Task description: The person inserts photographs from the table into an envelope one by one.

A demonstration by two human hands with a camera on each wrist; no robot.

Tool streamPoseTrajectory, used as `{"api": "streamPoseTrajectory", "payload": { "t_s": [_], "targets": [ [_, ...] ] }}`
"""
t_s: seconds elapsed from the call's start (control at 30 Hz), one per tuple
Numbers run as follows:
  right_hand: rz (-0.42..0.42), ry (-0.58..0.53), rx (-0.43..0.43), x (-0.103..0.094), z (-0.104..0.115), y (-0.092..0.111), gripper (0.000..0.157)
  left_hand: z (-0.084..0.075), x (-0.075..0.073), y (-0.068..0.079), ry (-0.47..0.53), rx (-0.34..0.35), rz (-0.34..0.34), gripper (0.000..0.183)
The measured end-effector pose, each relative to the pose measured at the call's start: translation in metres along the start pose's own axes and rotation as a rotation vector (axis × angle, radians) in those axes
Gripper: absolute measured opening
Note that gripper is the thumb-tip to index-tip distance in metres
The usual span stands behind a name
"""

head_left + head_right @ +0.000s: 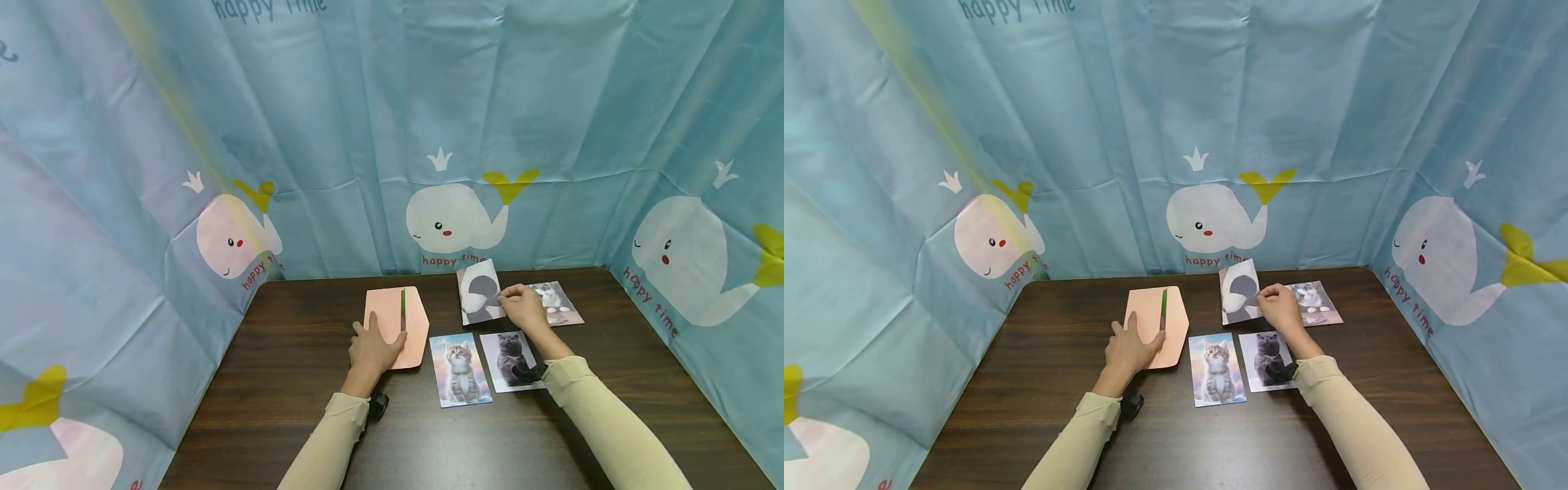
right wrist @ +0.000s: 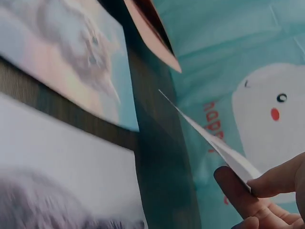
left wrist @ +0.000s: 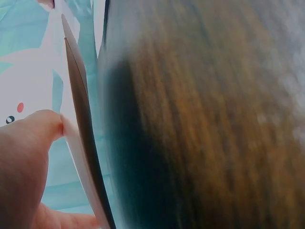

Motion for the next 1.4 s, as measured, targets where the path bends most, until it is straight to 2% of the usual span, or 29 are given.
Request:
{"api": "streamPoseTrajectory", "payload": {
  "t_s": [0.37,0.67,1.0,1.4],
  "targets": [
    [0.049,-0.179,-0.008,0.041,0.020,0.010,0.025,0.002,0.003,-0.002,0.005,-0.004,0.003,0.101],
    [0.099,-0.206,-0.020,0.070,0.034,0.017,0.024,0.003,0.004,-0.003,-0.006,-0.010,0.000,0.102],
    [0.131,-0.236,-0.023,0.096,0.034,0.016,0.021,0.002,0.003,-0.003,0.003,-0.010,-0.004,0.101],
    [0.138,-0.274,0.006,0.113,0.037,0.017,0.018,0.002,0.001,-0.002,0.011,0.001,-0.017,0.101]
  ]
}}
Point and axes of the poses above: each hand's wrist, its own y-axis away from the middle knuckle, its own x-axis out of the palm, z = x × y, the point moved 7 cm from there along -y, towards the middle knuckle, and after that the axes turned 12 degrees about z, right-handed, at the moved point
